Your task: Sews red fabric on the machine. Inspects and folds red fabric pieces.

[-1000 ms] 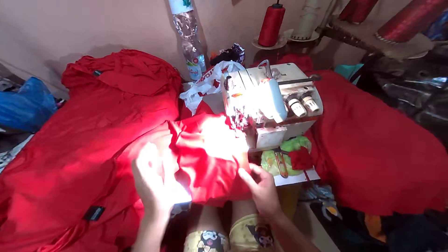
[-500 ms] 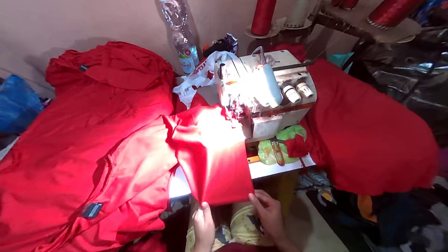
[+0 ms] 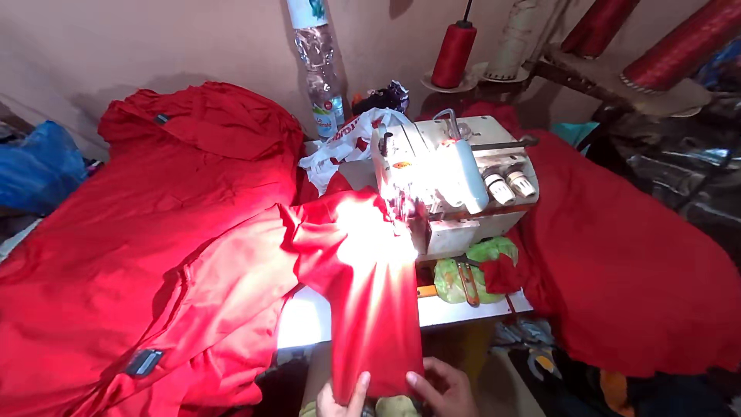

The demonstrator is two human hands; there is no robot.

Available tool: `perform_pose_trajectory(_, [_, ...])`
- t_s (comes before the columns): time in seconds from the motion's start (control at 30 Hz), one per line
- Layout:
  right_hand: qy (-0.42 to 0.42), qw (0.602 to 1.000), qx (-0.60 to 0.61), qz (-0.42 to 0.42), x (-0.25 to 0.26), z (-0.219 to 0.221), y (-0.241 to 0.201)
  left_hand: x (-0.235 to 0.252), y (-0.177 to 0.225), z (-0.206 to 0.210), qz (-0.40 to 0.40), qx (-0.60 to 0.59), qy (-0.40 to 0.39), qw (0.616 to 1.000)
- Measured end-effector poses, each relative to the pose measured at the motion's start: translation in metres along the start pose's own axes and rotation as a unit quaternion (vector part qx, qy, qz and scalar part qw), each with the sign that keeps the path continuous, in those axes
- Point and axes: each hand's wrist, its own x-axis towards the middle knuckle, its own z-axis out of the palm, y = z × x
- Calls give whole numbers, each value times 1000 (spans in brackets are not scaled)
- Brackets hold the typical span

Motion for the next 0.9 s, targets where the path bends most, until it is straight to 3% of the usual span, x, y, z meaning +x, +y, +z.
perform_pose_trajectory(0.17, [-10,999,44,-2,-4,1,-14,2,-5,-1,216,-45,69,973])
perform_pose_trajectory(0.3, [-13,999,40,-3,-3,-1,-23,17,5,-2,306,31,67,949])
perform_pose_trajectory(0.47, [0,997,68,-25,15,2,-37,46,30,3,301,103,77,945])
perform_pose_trajectory(0.7, [17,987,127,-93,55,14,-51,102,50,11,347,49,75,934])
perform_pose_trajectory(0.9, [46,978,85,-187,102,20,-72,147,75,15,276,16,25,961])
